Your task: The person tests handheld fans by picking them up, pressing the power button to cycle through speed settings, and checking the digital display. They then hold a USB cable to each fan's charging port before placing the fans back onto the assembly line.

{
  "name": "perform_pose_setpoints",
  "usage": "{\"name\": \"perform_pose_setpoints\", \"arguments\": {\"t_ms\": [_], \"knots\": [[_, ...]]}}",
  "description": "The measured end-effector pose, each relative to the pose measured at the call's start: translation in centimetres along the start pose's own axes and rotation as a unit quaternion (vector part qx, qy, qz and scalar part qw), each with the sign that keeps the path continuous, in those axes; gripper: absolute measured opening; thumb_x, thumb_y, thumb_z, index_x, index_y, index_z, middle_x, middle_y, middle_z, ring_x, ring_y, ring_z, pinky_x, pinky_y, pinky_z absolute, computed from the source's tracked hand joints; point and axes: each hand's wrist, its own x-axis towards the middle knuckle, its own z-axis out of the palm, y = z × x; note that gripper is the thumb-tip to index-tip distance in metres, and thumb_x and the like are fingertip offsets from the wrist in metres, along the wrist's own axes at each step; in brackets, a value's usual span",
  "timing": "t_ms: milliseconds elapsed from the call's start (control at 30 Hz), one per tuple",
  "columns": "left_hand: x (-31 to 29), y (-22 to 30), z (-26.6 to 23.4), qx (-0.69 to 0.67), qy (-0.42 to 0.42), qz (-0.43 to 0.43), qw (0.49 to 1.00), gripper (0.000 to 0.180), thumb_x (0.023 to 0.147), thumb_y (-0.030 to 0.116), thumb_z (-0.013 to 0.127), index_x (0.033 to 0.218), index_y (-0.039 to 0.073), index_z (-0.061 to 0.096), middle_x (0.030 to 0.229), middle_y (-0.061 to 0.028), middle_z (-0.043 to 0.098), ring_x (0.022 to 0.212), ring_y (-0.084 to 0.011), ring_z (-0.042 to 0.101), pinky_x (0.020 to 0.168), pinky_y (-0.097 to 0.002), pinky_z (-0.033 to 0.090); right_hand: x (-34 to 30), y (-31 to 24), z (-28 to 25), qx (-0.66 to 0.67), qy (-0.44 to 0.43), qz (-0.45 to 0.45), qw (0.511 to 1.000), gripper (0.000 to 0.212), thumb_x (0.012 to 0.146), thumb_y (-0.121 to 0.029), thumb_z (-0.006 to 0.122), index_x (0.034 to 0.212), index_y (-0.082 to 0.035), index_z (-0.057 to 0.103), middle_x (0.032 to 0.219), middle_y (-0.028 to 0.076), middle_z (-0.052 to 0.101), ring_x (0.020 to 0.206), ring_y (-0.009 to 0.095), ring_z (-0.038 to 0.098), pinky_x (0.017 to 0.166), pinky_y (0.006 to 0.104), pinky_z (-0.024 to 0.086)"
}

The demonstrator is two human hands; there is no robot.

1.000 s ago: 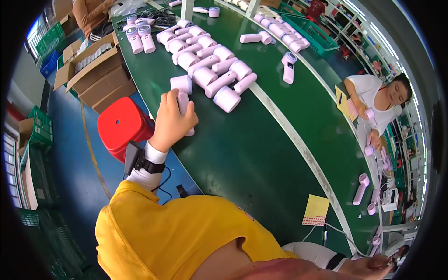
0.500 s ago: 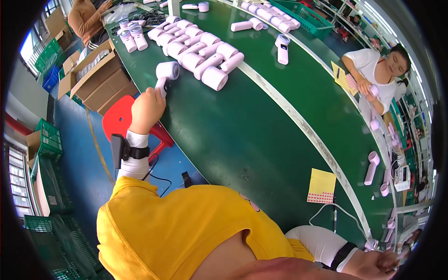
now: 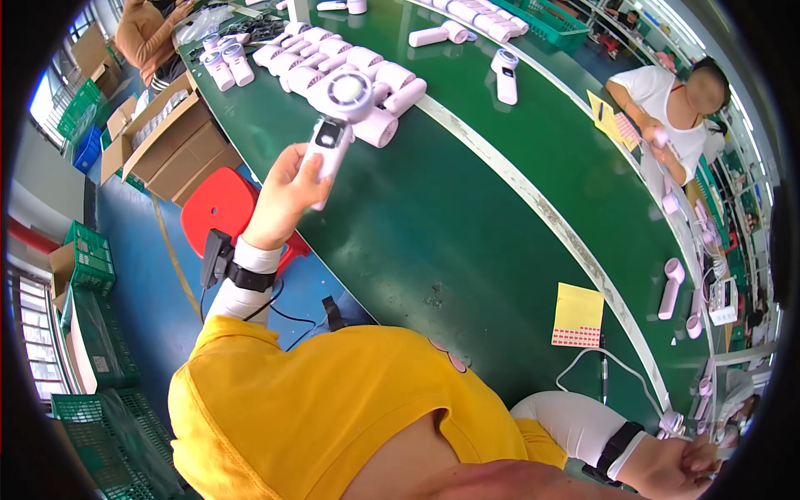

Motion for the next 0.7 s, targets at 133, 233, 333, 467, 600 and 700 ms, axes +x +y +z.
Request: {"name": "perform_pose_setpoints", "arguments": {"t_ms": [133,233,333,467,600,700], "knots": [[3.5,-1.3,-1.5,0.115,0.245,0.018,0.963,0.034,0.078,0.020,0.056,0.093,-0.008,0.044,0.071,-0.0098,0.055,0.059,-0.0142,0.055,0.052,-0.0260,0.043,0.4,0.3,-1.1,-0.010,-0.014,-0.015,1.000,0.032,0.085,-0.034,0.038,0.059,-0.016,0.037,0.044,-0.005,0.025,0.036,0.007,0.023,0.034,0.0215,0.019],[9.7,-6.2,-10.0,0.457,0.342,0.036,0.820,0.028,0.076,0.019,0.051,0.085,-0.007,0.044,0.068,-0.0179,0.057,0.061,-0.0256,0.059,0.053,-0.0331,0.047,0.5,0.5,-1.2,0.022,-0.030,-0.022,0.999,0.031,0.086,-0.037,0.038,0.063,-0.016,0.037,0.046,-0.005,0.025,0.036,0.007,0.023,0.034,0.0215,0.019],[12.7,-5.8,-11.0,0.584,0.367,0.017,0.723,0.028,0.076,0.020,0.046,0.084,-0.007,0.044,0.072,-0.0225,0.057,0.066,-0.0324,0.060,0.057,-0.0376,0.049,0.4,0.6,-1.2,0.011,-0.069,-0.019,0.997,0.031,0.086,-0.041,0.038,0.068,-0.017,0.037,0.050,-0.004,0.027,0.037,0.007,0.023,0.035,0.0218,0.019],[17.5,-6.1,-11.3,0.582,0.394,0.016,0.711,0.035,0.076,0.025,0.043,0.087,-0.008,0.043,0.081,-0.0271,0.055,0.069,-0.0384,0.058,0.062,-0.0422,0.049,0.0,0.6,-1.1,0.010,-0.066,-0.015,0.998,0.027,0.086,-0.040,0.040,0.075,-0.016,0.039,0.054,-0.003,0.030,0.039,0.007,0.025,0.036,0.0217,0.019],[19.8,-6.1,-10.6,0.559,0.433,-0.016,0.707,0.037,0.076,0.025,0.043,0.090,-0.009,0.043,0.089,-0.0294,0.052,0.073,-0.0417,0.057,0.063,-0.0425,0.048,-0.9,0.9,0.0,-0.012,-0.110,-0.059,0.992,0.026,0.085,-0.038,0.042,0.080,-0.012,0.042,0.056,-0.003,0.031,0.041,0.007,0.026,0.036,0.0216,0.019],[21.2,-7.6,-11.1,0.524,0.457,0.004,0.719,0.040,0.075,0.028,0.044,0.092,-0.008,0.044,0.089,-0.0297,0.052,0.073,-0.0423,0.056,0.064,-0.0424,0.048,-1.4,0.6,1.2,-0.003,-0.127,-0.044,0.991,0.028,0.085,-0.037,0.042,0.083,-0.009,0.042,0.057,-0.002,0.032,0.042,0.008,0.026,0.037,0.0214,0.019]]}}
